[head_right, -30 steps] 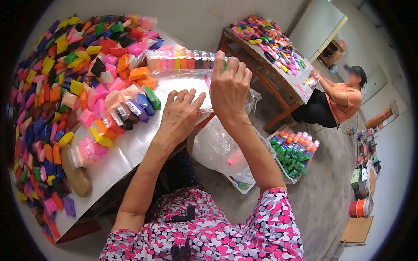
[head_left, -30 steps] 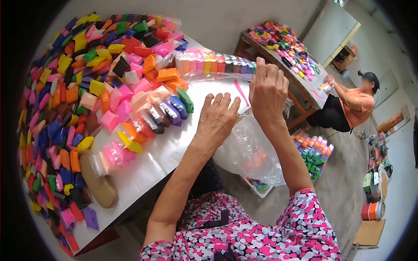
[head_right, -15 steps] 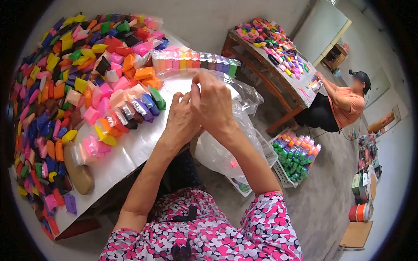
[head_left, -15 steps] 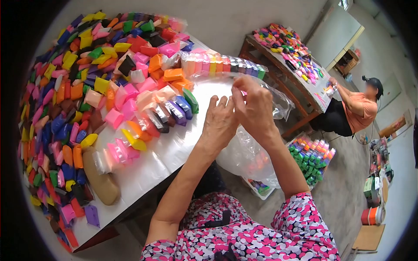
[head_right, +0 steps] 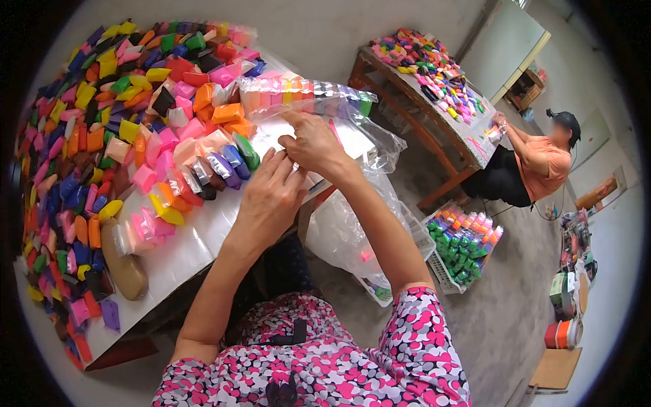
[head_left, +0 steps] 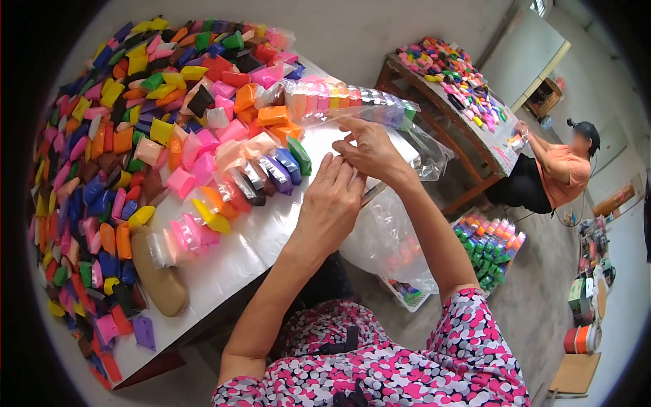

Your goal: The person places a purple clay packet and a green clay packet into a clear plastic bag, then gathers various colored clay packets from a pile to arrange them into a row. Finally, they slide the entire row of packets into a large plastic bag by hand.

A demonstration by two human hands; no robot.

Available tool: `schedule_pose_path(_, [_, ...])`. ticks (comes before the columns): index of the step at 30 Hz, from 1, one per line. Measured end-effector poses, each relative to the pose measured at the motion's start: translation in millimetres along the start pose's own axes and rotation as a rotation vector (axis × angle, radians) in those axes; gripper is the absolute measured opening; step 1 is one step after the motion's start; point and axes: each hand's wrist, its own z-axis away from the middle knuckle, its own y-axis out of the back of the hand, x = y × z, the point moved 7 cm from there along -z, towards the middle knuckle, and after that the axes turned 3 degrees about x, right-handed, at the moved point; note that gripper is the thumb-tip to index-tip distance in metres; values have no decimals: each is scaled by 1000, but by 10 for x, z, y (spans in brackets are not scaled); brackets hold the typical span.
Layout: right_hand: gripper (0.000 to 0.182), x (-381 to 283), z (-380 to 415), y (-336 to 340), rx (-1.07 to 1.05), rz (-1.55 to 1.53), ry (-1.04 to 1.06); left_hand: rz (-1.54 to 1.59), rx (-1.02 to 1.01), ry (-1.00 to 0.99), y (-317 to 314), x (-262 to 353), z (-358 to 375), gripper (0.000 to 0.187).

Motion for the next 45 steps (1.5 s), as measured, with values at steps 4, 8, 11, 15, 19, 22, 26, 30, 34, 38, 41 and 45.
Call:
schedule_pose_path(4, [52,-2,-32,-60,-24,98,39,-15,-10,68,556,-22,114,31])
schedule_pose_path(8, [54,4,-35,-63,-34,98,-13,169,-30,280,1090,-330,127,31])
schedule_pose_path(11, [57,5,-85,-85,-42,106,38,287,-24,275,1609,-382,-59,36])
schedule_pose_path(15, [59,-76,-101,-92,-106,130,54,108,-80,252,1874,-551,-396,38])
schedule_pose_path(19, [64,4,-153,-139,13,261,136,47,-257,139,1463,-906,-714,40])
schedule_pose_path(22, [64,-9,-125,-160,20,302,85,186,-545,240,823,-1304,-901,39])
schedule_pose_path(26, [63,18,-69,-69,66,320,-38,278,-731,101,-6,-1664,-902,37])
schedule_pose_path(30, [64,54,17,9,121,336,-35,140,-906,27,-312,-1732,-929,31])
schedule_pose_path(34, [64,96,39,3,126,366,-21,-4,-1009,-80,-333,-1735,-757,43])
schedule_pose_path(38, [59,-8,81,39,30,357,-182,-100,-980,-114,-196,-1788,-635,50])
schedule_pose_path(41, [37,49,113,6,64,422,-174,-189,-909,-174,-152,-1879,-561,46])
schedule_pose_path(45, [37,59,137,-19,115,345,-130,-254,-836,-245,-115,-2030,-459,33])
